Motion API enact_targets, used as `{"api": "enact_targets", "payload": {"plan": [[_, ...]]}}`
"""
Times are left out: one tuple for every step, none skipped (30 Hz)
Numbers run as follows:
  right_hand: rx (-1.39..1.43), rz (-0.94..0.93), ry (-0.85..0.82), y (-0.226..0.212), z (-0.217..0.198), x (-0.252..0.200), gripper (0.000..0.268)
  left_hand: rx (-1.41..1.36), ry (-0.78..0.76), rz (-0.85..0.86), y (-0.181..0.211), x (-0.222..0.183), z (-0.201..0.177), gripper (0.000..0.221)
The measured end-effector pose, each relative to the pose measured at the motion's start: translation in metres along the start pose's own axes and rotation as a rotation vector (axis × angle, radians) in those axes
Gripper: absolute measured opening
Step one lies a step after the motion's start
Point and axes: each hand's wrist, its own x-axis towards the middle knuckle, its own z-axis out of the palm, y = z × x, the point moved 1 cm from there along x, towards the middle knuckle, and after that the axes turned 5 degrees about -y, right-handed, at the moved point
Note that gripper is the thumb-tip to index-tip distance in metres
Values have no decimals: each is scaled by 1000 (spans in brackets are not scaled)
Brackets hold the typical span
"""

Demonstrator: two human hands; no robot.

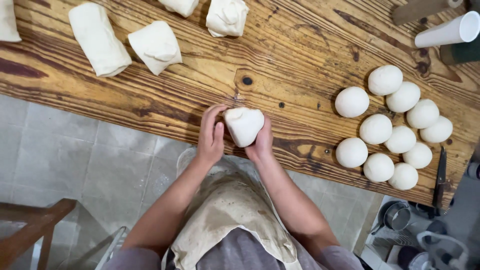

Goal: Shaping pre-cut dough pieces into smooth balls on a wooden surface.

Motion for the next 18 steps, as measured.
{"api": "enact_targets", "payload": {"plan": [[205,143,-22,14,-9,21,49,-52,24,-37,11,5,-5,44],[211,138,-21,7,-12,21,49,-52,19,-32,8,10,3,44],[-129,-248,-160,-3,-14,20,41,-40,3,-57,4,15,10,42],[-480,-627,-302,-10,-17,16,35,-26,-1,-90,1,16,18,41],[-482,-625,-309,-6,-15,19,35,-24,5,-93,-6,17,24,41],[-527,-712,-351,-2,-14,21,37,78,-14,-14,-13,20,30,42],[-572,-799,-394,2,-12,25,41,180,-33,66,-21,23,36,45],[-574,-797,-387,2,-19,25,41,175,-39,65,-26,20,35,45],[-657,-869,-395,3,-26,25,37,259,-63,162,-31,17,33,41],[-740,-932,-418,6,-33,21,36,350,-80,248,-35,9,29,38],[-742,-920,-426,11,-45,23,36,353,-78,234,-53,-7,30,38],[-829,-1030,-493,17,-56,22,33,441,-136,327,-70,-24,32,36],[-916,-1139,-561,22,-69,20,33,527,-194,420,-85,-41,34,37],[-915,-1144,-556,25,-76,22,33,526,-195,426,-73,-41,34,37],[-965,-1131,-576,29,-83,22,34,579,-188,418,-61,-41,33,30],[-1012,-1122,-603,33,-88,24,36,637,-175,410,-49,-40,30,25],[-1008,-1131,-604,25,-74,24,36,643,-170,416,-32,-23,29,25],[-944,-1040,-469,18,-63,22,30,470,-136,224,-17,-8,27,24]]}}
